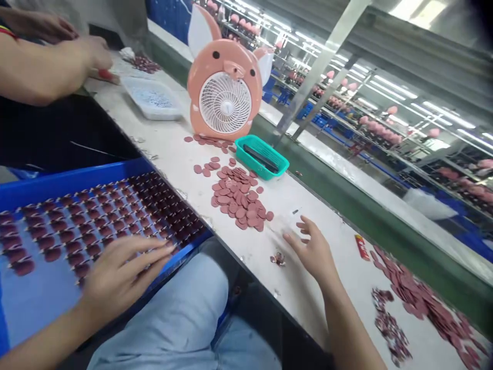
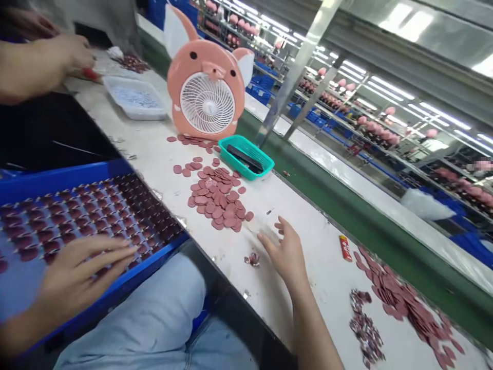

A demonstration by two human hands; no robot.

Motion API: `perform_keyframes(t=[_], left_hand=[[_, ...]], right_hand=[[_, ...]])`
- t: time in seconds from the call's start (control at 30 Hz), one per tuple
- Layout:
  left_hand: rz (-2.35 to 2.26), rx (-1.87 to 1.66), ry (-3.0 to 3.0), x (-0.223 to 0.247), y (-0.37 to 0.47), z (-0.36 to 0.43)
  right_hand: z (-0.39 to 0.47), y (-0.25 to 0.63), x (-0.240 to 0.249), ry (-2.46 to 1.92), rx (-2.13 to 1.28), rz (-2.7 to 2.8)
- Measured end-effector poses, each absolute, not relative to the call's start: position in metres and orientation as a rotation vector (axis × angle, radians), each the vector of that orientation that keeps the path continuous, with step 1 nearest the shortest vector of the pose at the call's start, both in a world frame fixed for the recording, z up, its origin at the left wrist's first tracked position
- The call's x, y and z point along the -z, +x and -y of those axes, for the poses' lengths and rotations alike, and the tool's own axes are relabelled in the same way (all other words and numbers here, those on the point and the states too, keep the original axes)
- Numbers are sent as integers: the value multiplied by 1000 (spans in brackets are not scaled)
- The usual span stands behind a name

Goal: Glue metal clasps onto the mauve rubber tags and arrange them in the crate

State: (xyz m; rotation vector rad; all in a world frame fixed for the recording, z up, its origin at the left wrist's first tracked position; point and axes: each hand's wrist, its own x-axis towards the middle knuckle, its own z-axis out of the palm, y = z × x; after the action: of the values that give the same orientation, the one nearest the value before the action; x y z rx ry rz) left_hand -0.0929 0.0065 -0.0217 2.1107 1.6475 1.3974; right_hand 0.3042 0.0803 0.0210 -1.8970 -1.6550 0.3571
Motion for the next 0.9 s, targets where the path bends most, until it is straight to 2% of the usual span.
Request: perform_keyframes(t=[0.17, 0.3, 0.5, 0.57, 0.63, 0.77, 0.9], left_hand=[[-1532, -1114, 2329, -8, -17, -127], [-1526, -1035, 2268, -10, 8, -155], [-1436, -1133, 2054, -24, 2, -129], [-1335, -1221, 1830, -31, 8, -105], [-1096, -1248, 1312, -32, 17, -74], [-972, -1027, 906, -21, 25, -14], [-792, -669, 680, -13, 11, 8]], right_hand=[[-118, 292, -8, -1792, -520, 1650], [-117, 279, -9, -1667, -648, 1605], [-71, 250, -30, -1425, -753, 1314], [-50, 228, -34, -1345, -817, 1225], [-29, 204, -34, -1280, -889, 1181], [3, 174, -30, -1108, -1070, 1068], [23, 183, -30, -995, -1498, 999]])
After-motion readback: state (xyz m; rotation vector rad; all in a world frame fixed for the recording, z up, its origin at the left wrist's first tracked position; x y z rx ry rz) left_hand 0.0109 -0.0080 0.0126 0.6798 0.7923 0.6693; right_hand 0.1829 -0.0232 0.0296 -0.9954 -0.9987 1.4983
